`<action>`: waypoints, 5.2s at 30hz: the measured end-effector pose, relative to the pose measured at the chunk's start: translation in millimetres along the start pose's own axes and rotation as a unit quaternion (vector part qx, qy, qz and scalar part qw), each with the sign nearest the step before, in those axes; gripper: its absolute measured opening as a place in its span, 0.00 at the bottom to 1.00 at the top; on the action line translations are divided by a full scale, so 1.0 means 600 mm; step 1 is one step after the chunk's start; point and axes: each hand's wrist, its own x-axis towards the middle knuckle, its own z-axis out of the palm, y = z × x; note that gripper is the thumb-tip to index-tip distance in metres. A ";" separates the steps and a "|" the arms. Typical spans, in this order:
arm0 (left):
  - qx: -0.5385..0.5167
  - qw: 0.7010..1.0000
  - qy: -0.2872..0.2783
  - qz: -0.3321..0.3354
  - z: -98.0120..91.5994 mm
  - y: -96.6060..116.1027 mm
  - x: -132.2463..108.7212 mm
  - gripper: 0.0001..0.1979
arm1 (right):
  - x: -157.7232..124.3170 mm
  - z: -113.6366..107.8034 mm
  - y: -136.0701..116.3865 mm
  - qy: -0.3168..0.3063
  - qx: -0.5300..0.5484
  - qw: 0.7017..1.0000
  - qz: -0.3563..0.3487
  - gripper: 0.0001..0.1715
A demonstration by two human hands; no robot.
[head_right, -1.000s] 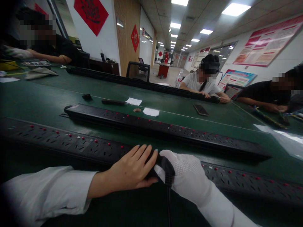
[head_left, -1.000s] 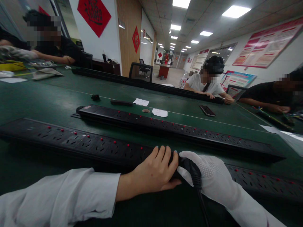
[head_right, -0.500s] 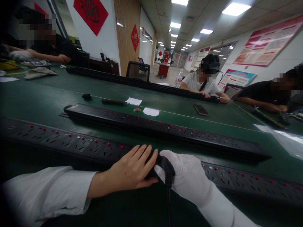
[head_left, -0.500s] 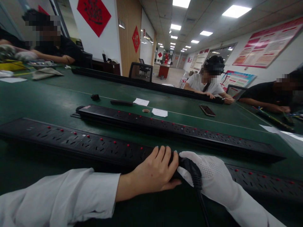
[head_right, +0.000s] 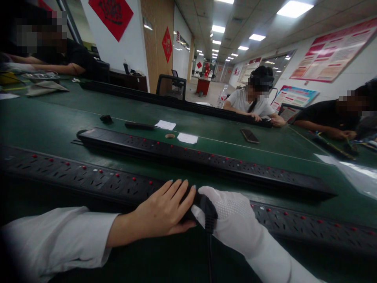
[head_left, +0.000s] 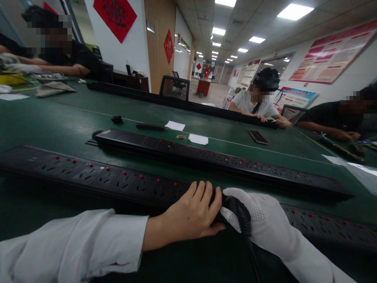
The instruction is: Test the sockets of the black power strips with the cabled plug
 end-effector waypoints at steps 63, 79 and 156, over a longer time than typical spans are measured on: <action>0.002 1.000 -0.005 -0.001 -0.003 -0.001 0.001 0.31 | 0.004 -0.003 -0.005 0.025 -0.023 0.999 -0.003 0.17; 0.002 1.000 0.000 0.000 -0.001 -0.001 0.000 0.32 | 0.004 -0.002 -0.004 0.026 -0.024 0.999 -0.002 0.17; 0.003 1.000 -0.005 0.002 -0.003 0.000 0.002 0.31 | 0.001 0.003 -0.003 0.047 -0.043 0.998 -0.005 0.18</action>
